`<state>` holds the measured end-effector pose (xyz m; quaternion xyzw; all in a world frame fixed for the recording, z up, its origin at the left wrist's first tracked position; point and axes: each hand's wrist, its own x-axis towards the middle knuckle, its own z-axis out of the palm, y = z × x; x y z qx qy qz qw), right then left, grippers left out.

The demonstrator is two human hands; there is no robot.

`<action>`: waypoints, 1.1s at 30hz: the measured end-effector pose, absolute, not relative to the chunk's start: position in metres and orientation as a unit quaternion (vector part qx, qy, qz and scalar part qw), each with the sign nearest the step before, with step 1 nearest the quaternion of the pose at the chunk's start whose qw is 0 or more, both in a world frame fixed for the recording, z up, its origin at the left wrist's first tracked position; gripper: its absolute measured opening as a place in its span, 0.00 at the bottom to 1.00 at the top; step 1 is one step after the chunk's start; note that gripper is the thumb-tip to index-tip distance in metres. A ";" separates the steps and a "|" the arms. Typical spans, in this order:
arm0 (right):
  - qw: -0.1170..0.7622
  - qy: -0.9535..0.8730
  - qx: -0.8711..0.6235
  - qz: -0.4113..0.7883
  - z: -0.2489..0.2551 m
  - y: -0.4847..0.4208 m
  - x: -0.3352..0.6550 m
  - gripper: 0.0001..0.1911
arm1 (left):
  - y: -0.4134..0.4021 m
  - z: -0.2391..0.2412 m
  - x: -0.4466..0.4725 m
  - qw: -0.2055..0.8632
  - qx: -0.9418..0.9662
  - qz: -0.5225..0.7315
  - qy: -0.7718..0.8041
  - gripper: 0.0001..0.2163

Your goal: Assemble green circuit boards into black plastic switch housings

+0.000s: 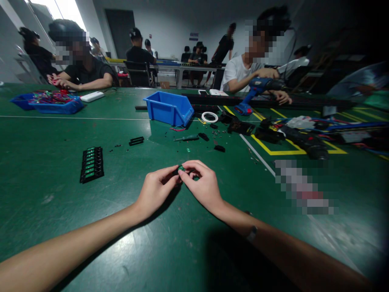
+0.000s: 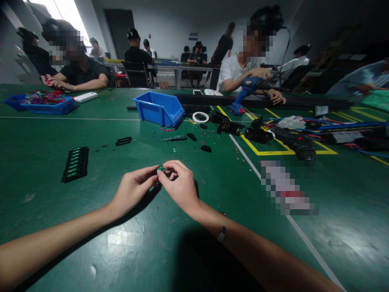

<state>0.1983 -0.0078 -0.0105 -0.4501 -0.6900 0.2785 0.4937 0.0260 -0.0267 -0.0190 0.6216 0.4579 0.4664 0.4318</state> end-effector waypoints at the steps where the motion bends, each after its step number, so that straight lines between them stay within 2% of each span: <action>1: 0.493 -0.691 -0.450 0.277 -0.011 -0.008 0.198 0.05 | -0.027 -0.019 0.026 0.433 0.621 0.467 0.457 0.18; 16: 0.507 -0.695 -0.423 0.284 -0.011 -0.007 0.198 0.04 | -0.027 -0.016 0.026 0.466 0.604 0.468 0.446 0.18; 22: 0.510 -0.710 -0.402 0.272 -0.012 -0.006 0.198 0.04 | -0.026 -0.010 0.027 0.495 0.581 0.479 0.433 0.14; 27: 0.503 -0.739 -0.379 0.239 -0.010 -0.008 0.200 0.07 | -0.025 -0.007 0.027 0.506 0.562 0.490 0.433 0.09; 33: 0.486 -0.778 -0.341 0.205 -0.009 -0.008 0.202 0.09 | -0.024 -0.003 0.028 0.509 0.547 0.497 0.441 0.09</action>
